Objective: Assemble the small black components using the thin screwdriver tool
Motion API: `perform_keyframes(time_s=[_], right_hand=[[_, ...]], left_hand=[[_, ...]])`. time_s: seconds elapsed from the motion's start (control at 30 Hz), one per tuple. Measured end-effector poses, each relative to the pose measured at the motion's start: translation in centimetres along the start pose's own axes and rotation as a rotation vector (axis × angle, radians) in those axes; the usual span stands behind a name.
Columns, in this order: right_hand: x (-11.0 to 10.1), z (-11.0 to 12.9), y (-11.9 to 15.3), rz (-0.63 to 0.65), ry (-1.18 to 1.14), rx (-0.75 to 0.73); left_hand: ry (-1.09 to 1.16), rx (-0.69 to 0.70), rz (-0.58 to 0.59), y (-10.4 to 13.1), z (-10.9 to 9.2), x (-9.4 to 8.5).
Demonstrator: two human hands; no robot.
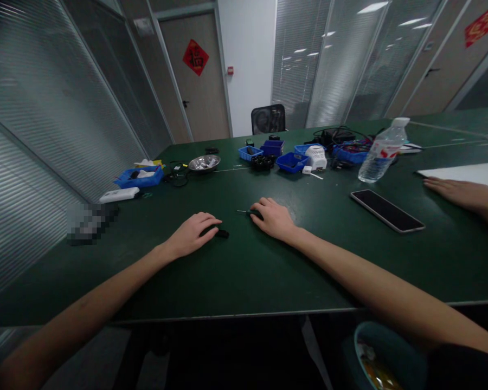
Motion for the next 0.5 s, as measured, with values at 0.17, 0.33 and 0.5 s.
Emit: perform_keyframes(time_s=[0.17, 0.33, 0.5], right_hand=[[0.2, -0.2, 0.0, -0.015, 0.002, -0.010], [0.2, -0.2, -0.1, -0.015, -0.003, -0.011], [0.0, -0.1, -0.1, 0.001, -0.020, -0.008]], left_hand=[[-0.024, 0.049, 0.021, -0.2, -1.8, 0.8], [0.026, 0.066, 0.018, 0.2, -1.8, 1.1], [0.060, 0.081, 0.026, 0.8, -2.3, 1.0]])
Point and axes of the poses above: each hand's wrist, its own y-axis away from the middle knuckle, its own x-axis out of the palm, z = x × y, the point moved 9 cm from there along -y, towards the middle knuckle, and after that the axes turned 7 degrees about x, right-handed, at the moved point
